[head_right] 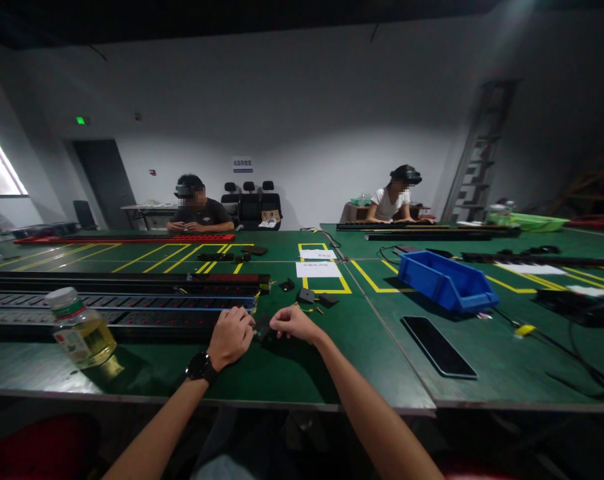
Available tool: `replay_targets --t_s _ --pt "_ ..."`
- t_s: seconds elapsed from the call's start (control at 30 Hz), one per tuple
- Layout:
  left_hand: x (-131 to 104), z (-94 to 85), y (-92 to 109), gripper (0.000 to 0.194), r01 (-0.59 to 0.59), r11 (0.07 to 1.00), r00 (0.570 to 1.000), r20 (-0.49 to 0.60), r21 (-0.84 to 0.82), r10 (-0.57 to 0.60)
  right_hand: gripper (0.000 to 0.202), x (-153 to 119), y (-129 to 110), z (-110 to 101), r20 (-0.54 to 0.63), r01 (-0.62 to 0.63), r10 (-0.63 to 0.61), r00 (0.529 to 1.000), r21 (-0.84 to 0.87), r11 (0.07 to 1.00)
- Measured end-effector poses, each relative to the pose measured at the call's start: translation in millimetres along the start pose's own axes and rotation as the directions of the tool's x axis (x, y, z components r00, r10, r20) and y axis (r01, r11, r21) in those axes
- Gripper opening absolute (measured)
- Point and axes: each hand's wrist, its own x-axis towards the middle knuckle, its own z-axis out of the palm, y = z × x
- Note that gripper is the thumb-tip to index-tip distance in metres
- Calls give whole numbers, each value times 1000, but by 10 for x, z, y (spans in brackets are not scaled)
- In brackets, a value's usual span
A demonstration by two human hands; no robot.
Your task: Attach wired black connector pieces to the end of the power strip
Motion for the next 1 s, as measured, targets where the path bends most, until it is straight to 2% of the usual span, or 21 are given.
replay_targets --t_s 0.2,0.3,0.37,0.5,0.6,0.87,1.0 --pt "-7 -10 16 24 8 1000 1000 -15 1 -8 27 74 99 62 -20 76 -78 997 -50 996" --pt "-8 0 23 25 8 1000 1000 -22 10 -8 16 97 123 118 -48 172 -181 982 -146 974" --pt "-8 6 26 24 11 1000 1000 -23 24 -11 9 95 112 164 -67 193 -217 974 -257 947" --pt "-8 13 30 24 13 999 1000 -27 35 -12 13 54 45 252 -139 148 -245 959 -490 859" --pt "-8 17 32 25 5 1000 999 -32 27 -5 13 19 0 293 -180 90 -243 953 -599 795" --pt "-2 45 25 20 5 999 1000 -19 40 -4 10 43 -36 339 -207 10 -220 953 -707 707" --pt "-4 46 15 18 -10 999 1000 -6 51 11 11 78 -42 377 -196 22 -236 952 -724 689"
